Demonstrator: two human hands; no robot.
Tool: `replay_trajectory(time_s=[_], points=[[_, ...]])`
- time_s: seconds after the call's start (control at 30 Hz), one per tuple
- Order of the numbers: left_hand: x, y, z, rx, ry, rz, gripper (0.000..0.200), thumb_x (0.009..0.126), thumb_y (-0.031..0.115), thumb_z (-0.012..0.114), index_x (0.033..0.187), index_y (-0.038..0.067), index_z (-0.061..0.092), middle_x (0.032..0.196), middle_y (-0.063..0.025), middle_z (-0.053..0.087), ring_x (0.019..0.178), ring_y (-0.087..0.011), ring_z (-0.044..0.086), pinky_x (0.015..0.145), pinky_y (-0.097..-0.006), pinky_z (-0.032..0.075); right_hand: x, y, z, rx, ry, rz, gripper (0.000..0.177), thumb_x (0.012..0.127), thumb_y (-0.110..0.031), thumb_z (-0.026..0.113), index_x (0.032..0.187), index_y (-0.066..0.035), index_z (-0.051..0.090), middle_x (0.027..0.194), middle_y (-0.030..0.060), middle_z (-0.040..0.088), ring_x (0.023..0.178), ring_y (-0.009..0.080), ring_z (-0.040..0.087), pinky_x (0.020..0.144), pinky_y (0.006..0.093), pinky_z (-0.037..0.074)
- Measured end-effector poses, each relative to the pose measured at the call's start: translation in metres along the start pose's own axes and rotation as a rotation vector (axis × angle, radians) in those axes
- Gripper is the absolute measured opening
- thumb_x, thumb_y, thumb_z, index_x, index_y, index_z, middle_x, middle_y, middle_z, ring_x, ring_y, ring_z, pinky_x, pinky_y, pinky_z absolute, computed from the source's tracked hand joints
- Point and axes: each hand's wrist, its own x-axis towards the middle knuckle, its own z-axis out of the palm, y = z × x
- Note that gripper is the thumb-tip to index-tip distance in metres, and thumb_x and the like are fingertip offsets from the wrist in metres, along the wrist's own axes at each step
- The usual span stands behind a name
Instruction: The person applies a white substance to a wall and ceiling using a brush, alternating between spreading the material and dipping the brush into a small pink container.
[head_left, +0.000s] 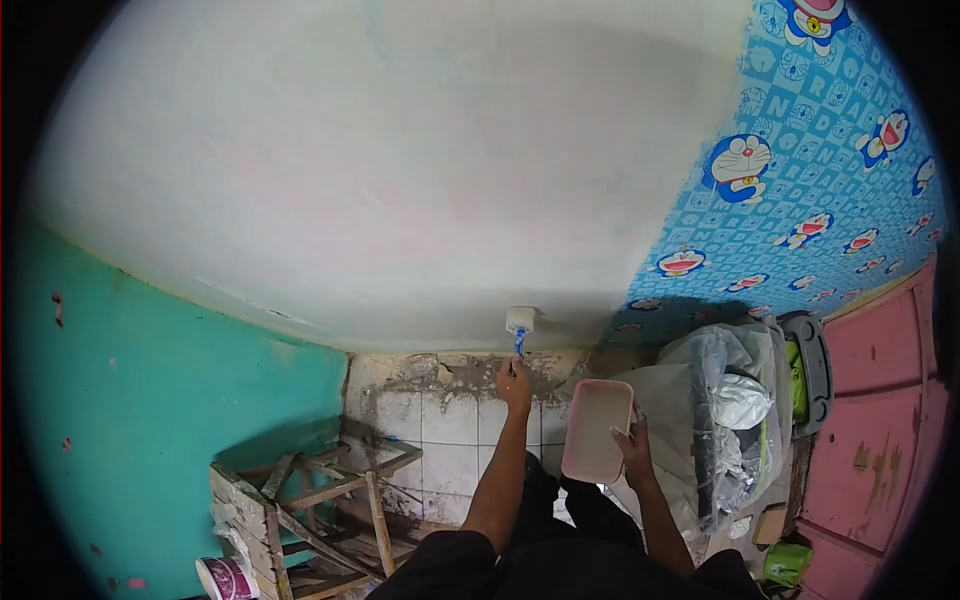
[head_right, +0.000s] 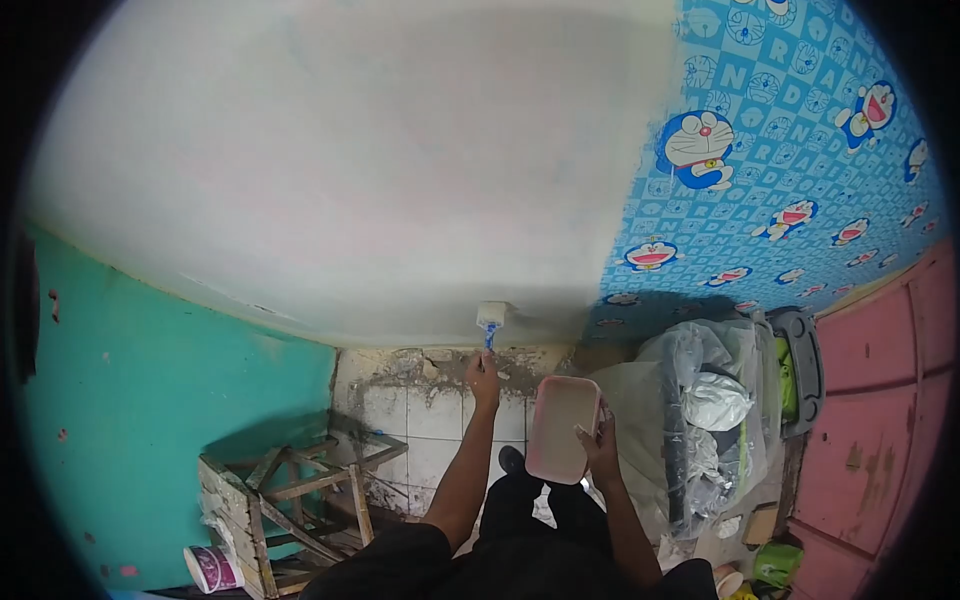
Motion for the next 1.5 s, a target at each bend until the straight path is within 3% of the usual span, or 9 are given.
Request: replay_trajectory(time_s=[0.13, 0.33, 0.4, 0.6, 0.67, 0.8, 1.07, 1.27, 1.5], points=[[0.009, -0.001, 0.001, -0.032, -0.041, -0.122, 0.039, 0.097, 0.029, 0.055, 0.077, -0.003, 0.061, 0.06, -0.0051, 0.052, 0.056, -0.014, 0.043, 0.053, -0.0345, 0.036, -0.006, -0.006, 0.003, -0.017, 0.023, -0.026, 0.074, 0.092, -0.006, 0.058, 0.153, -0.009, 0.016, 0.137, 0.0196, 0.046, 0.123, 0.0261, 0.05, 0.101, 0.0385, 0.044], [0.048, 0.171, -0.062, -0.273, -0.177, -0.235, 0.034, 0.099, 0.027, 0.053, 0.088, -0.004, 0.062, 0.066, -0.0008, 0.051, 0.057, -0.0093, 0.043, 0.052, -0.0279, 0.034, -0.008, 0.006, 0.004, 0.057, 0.017, -0.044, 0.073, 0.092, -0.01, 0.058, 0.154, -0.01, 0.019, 0.128, 0.0157, 0.051, 0.116, 0.0225, 0.053, 0.098, 0.0365, 0.044], [0.043, 0.251, -0.088, -0.406, -0.174, -0.224, 0.031, 0.1, 0.026, 0.053, 0.094, -0.004, 0.062, 0.068, 0.0009, 0.05, 0.057, -0.007, 0.041, 0.052, -0.0243, 0.032, -0.006, 0.011, 0.002, 0.034, -0.002, -0.032, 0.073, 0.092, -0.008, 0.058, 0.153, -0.01, 0.018, 0.134, 0.018, 0.047, 0.121, 0.0254, 0.05, 0.101, 0.0383, 0.042], [0.023, 0.407, -0.163, -0.545, -0.111, 0.023, 0.032, 0.1, 0.027, 0.055, 0.102, -0.003, 0.063, 0.069, 0.0021, 0.049, 0.059, -0.0053, 0.04, 0.054, -0.0197, 0.031, -0.007, 0.003, 0.006, 0.08, -0.018, -0.066, 0.074, 0.091, -0.008, 0.06, 0.153, -0.009, 0.019, 0.137, 0.0186, 0.045, 0.123, 0.0267, 0.049, 0.103, 0.0389, 0.042], [0.021, 0.441, -0.18, -0.657, -0.072, 0.151, 0.033, 0.101, 0.025, 0.053, 0.113, -0.004, 0.061, 0.07, 0.0039, 0.047, 0.062, -0.0033, 0.042, 0.06, -0.0216, 0.041, -0.004, 0.003, 0.004, 0.083, -0.023, -0.072, 0.074, 0.091, -0.008, 0.06, 0.153, -0.009, 0.019, 0.137, 0.0184, 0.045, 0.123, 0.0265, 0.05, 0.102, 0.0387, 0.043], [0.034, 0.475, -0.18, -0.697, -0.041, 0.294, 0.034, 0.102, 0.025, 0.052, 0.117, -0.004, 0.059, 0.071, 0.0024, 0.046, 0.063, -0.0045, 0.042, 0.062, -0.02, 0.04, 0.0, -0.002, 0.0, 0.061, -0.001, -0.105, 0.072, 0.092, -0.01, 0.059, 0.153, -0.01, 0.02, 0.128, 0.0156, 0.05, 0.115, 0.0229, 0.052, 0.097, 0.0367, 0.045], [0.041, 0.336, -0.102, -0.519, -0.063, 0.206, 0.027, 0.105, 0.029, 0.047, 0.101, 0.004, 0.058, 0.072, 0.0029, 0.045, 0.061, -0.0032, 0.036, 0.054, -0.0179, 0.029, -0.007, -0.015, -0.018, 0.076, 0.024, -0.119, 0.073, 0.092, -0.007, 0.06, 0.152, -0.009, 0.019, 0.132, 0.0173, 0.047, 0.119, 0.0246, 0.051, 0.098, 0.0373, 0.045], [0.022, 0.096, -0.022, -0.277, -0.119, 0.052, 0.034, 0.104, 0.032, 0.045, 0.089, 0.003, 0.054, 0.069, 0.0015, 0.045, 0.061, -0.0075, 0.041, 0.055, -0.0267, 0.035, -0.013, -0.012, -0.034, 0.027, 0.048, -0.103, 0.074, 0.092, -0.005, 0.06, 0.153, -0.009, 0.017, 0.13, 0.017, 0.049, 0.121, 0.0252, 0.051, 0.099, 0.0378, 0.044], [-0.007, -0.042, 0.028, -0.089, -0.282, -0.232, 0.031, 0.102, 0.028, 0.049, 0.095, 0.001, 0.062, 0.069, -0.0027, 0.054, 0.062, -0.0124, 0.049, 0.056, -0.0302, 0.039, -0.024, -0.004, -0.037, 0.013, 0.052, -0.001, 0.074, 0.092, -0.009, 0.06, 0.153, -0.009, 0.018, 0.135, 0.0169, 0.048, 0.124, 0.0243, 0.049, 0.103, 0.0374, 0.04]])
